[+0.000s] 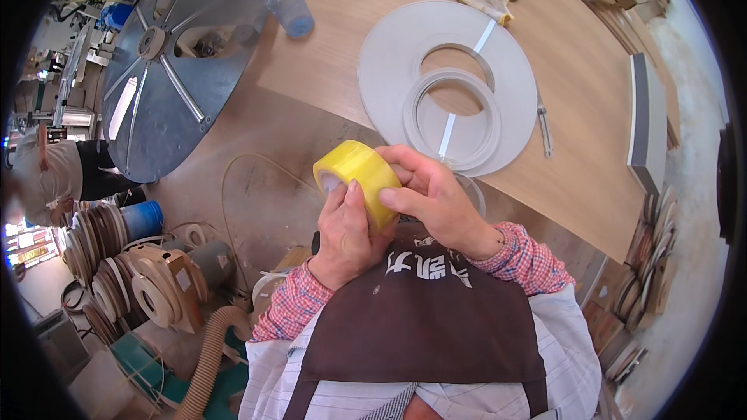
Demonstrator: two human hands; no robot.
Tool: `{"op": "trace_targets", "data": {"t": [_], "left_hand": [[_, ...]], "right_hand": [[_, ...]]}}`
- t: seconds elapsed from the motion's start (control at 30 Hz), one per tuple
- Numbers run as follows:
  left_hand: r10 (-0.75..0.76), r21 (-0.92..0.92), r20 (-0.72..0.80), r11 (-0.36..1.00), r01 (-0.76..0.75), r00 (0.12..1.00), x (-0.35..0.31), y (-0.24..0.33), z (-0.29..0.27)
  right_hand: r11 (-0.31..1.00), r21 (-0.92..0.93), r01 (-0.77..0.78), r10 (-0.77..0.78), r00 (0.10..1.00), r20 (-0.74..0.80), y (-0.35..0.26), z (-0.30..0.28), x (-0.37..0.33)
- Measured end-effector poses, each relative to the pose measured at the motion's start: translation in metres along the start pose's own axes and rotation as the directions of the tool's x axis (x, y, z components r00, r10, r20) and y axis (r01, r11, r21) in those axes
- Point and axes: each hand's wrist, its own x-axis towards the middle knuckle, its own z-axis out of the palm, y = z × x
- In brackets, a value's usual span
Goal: The person applies yellow tape to the edges of several circular rings on a workbench. They use a utility knife to cut the tape and smooth it onto the rings, handling each ring individually.
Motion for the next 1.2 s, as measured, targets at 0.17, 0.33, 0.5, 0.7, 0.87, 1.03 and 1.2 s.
{"op": "trace_targets", "data": {"t": [0.17,0.33,0.5,0.7,0.87,1.03,1.2], "left_hand": [[0.058,0.124,0.008,0.991,-0.058,0.998,-0.005,-0.011,0.005],[0.084,0.171,-0.020,0.982,-0.079,0.996,-0.003,-0.015,0.005],[0.087,0.142,-0.023,0.986,-0.083,0.996,-0.006,-0.019,0.005],[0.092,0.219,0.018,0.971,-0.093,0.996,-0.008,-0.019,-0.002],[0.094,0.181,-0.053,0.980,-0.083,0.994,-0.011,-0.020,-0.001],[0.033,0.163,-0.053,0.986,-0.024,0.998,-0.018,-0.010,0.010],[0.028,0.224,-0.098,0.974,-0.005,0.995,-0.011,0.007,0.024]], "right_hand": [[1.000,0.013,0.003,-0.001,0.994,-0.113,0.002,0.011,0.007],[0.990,0.133,0.040,-0.026,0.993,-0.111,0.006,0.017,0.012],[0.979,0.199,0.049,-0.025,0.993,-0.117,0.012,0.018,0.010],[0.978,0.194,0.074,-0.046,0.988,-0.146,0.018,0.025,0.015],[0.982,0.180,0.056,-0.028,0.987,-0.159,0.015,0.036,0.014],[0.982,0.181,0.047,-0.013,0.982,-0.188,0.014,0.027,0.004],[0.976,0.218,0.015,0.006,0.996,-0.092,0.009,0.008,-0.006]]}}
